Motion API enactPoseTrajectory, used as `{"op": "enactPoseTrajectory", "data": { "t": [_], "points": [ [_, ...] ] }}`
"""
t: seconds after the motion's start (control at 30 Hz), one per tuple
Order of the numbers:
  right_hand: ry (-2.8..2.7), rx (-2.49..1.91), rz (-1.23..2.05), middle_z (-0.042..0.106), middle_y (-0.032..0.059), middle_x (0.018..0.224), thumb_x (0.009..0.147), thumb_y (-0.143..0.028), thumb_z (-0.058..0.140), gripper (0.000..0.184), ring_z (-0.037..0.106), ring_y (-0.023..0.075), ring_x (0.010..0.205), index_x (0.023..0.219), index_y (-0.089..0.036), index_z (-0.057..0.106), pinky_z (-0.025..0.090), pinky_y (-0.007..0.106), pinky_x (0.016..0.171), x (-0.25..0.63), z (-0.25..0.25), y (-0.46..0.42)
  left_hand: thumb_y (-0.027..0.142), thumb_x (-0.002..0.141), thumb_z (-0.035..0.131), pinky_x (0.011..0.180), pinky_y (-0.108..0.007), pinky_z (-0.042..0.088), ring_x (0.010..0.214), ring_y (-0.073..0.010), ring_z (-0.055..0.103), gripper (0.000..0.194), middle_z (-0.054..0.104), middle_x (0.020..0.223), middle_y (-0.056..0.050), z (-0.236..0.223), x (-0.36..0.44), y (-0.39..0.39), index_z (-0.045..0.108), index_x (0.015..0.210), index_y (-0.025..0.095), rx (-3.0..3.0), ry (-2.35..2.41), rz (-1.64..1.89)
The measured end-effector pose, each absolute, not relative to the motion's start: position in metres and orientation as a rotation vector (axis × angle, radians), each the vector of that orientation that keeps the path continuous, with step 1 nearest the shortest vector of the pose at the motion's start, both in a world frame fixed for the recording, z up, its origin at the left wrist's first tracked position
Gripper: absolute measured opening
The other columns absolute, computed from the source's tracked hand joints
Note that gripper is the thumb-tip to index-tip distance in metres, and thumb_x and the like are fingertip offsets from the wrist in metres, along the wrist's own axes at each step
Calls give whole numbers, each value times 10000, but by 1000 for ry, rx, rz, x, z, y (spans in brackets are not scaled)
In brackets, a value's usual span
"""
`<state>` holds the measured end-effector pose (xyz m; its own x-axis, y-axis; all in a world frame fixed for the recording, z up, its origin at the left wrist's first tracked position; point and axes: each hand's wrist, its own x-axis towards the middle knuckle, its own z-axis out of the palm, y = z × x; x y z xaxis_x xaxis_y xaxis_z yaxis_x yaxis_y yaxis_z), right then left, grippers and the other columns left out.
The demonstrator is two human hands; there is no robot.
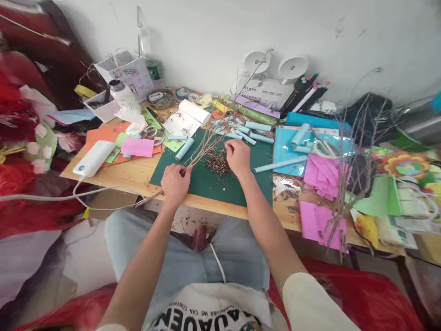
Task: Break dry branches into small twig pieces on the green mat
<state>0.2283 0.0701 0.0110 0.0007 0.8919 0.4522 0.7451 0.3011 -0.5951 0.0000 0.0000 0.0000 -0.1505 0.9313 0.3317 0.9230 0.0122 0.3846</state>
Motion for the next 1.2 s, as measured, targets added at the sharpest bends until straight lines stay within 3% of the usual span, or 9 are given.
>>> {"op": "enactPoseTrajectory", "data": {
  "t": [0.23,0.43,0.57,0.63,0.7,0.8,0.87,1.2],
  "points": [
    [-1957,-1522,323,693,58,932,764,-105,515,234,599,238,915,798,-209,723,450,360,834,232,17,65,468,906,554,699,-327,381,877,-227,566,363,615,773,-40,0,3,0,530,633,230,1930,2245,803],
    [-1998,-1568,267,676,76,881,867,-226,494,259,578,246,900,692,-197,683,416,380,801,222,21,60,480,903,551,685,-328,372,871,-232,565,367,613,764,-42,-2,3,1,536,635,229,1911,2253,816],
    [-1998,-1455,279,676,72,935,859,-268,566,168,585,246,927,952,-197,687,428,374,832,219,20,59,471,896,571,667,-324,357,861,-221,563,363,611,758,-31,-2,3,0,527,632,227,1931,2250,821],
    [-2001,-1376,308,679,71,982,844,-275,614,286,590,248,956,1118,-200,646,438,375,860,217,17,60,471,894,580,659,-323,352,854,-216,562,365,609,755,-25,-2,3,0,522,629,227,1944,2248,829],
    [-1996,-1329,325,684,71,1002,869,-283,609,303,596,247,979,1162,-207,633,445,377,878,214,13,62,471,893,581,656,-325,349,856,-215,564,366,611,754,-21,-1,3,-1,521,628,227,1948,2250,830],
    [-1986,-1309,311,696,75,996,942,-279,521,206,605,236,979,1049,-213,685,443,373,892,211,6,66,472,895,577,658,-328,349,867,-219,567,364,617,761,-24,-1,4,-1,528,629,229,1936,2257,816],
    [-1982,-1328,276,699,80,991,972,-273,467,243,604,232,964,976,-210,703,435,373,895,210,3,68,473,895,573,662,-328,352,876,-223,569,362,621,766,-28,0,4,0,533,630,229,1924,2258,808],
    [-2063,-1546,44,646,94,953,965,-165,377,241,530,255,941,929,-198,613,350,370,809,206,12,63,480,896,573,653,-326,344,865,-221,566,367,624,768,-27,-2,3,0,531,630,231,1911,2250,840]
  ]
}}
